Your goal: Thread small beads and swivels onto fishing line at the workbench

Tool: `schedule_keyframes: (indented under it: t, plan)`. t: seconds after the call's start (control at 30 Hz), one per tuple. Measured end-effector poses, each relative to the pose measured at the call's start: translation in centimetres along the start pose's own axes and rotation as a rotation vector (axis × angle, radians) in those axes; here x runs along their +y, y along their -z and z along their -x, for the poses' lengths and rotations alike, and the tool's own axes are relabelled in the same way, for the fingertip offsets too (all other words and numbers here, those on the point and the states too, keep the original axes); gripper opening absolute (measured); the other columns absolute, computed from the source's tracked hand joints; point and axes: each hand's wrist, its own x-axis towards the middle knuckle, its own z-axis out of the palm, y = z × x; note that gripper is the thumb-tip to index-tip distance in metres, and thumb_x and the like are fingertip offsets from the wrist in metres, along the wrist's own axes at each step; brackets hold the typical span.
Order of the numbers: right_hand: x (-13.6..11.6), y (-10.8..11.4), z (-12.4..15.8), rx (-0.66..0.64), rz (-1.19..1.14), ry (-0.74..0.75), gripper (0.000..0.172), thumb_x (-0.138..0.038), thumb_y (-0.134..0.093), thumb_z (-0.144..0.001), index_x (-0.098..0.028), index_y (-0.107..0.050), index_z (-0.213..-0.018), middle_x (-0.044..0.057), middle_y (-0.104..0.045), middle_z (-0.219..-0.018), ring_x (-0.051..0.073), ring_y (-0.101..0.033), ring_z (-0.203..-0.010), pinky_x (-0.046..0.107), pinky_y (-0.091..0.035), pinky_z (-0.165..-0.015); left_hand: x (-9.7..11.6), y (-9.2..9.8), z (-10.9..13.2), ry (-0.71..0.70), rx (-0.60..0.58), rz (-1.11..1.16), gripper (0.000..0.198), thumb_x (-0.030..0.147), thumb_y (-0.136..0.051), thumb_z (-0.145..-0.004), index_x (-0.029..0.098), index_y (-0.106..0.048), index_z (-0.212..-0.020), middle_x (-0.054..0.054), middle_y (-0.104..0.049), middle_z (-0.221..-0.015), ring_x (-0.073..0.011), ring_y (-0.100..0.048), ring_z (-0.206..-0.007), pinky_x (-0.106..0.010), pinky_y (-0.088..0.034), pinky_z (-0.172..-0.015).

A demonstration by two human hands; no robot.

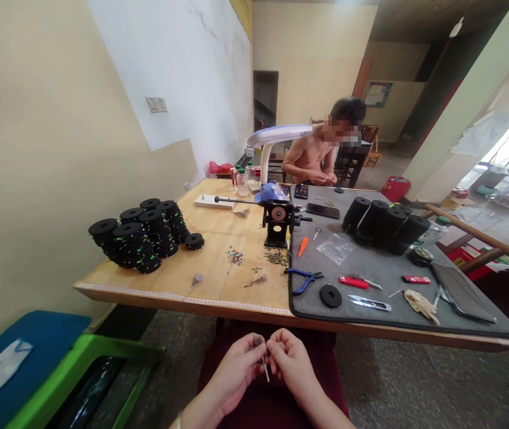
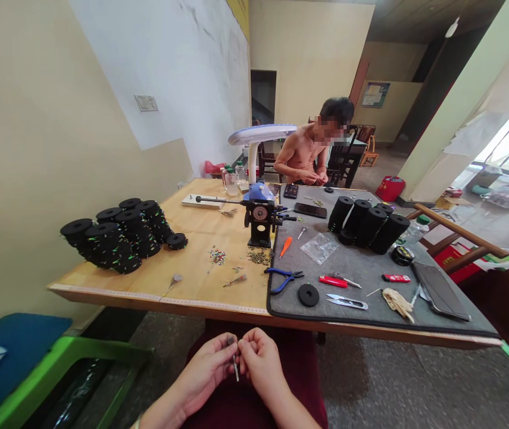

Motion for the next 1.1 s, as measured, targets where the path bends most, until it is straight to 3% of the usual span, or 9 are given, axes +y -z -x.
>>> schedule_keyframes:
  t: [0.53,1.1]
  plan:
    - [-1.4,-0.4,1.5,-0.057,-0.007,-0.117,0.036,-0.051,-0.062,-0.071,-0.019,-0.047,-0.067,-0.008,-0.049,-0.038,0.003,-0.029,-0.029,0.016,-0.016,-0.033,-0.5,1.0,-0.5,0.004,0.032,0.098,0.025,0.025,-0.078,-0.065,0.014,-0.056,-0.072,0.003,-0.056,-0.062,-0.0069,-0.051,-0.053,-0.02,-0.037,-0.053]
    - [-0.9,-0.4,1.2,-0.104,0.043,-0.125,0.035,-0.049,-0.063,-0.072,-0.019,-0.047,-0.066,-0.01,-0.047,-0.037,0.003,-0.028,-0.029,0.016,-0.018,-0.033,-0.4,0.6,-0.2,0.037,-0.023,0.109,0.026,0.027,-0.076,-0.066,0.016,-0.052,-0.069,0.003,-0.056,-0.057,-0.0101,-0.053,-0.049,-0.023,-0.039,-0.05]
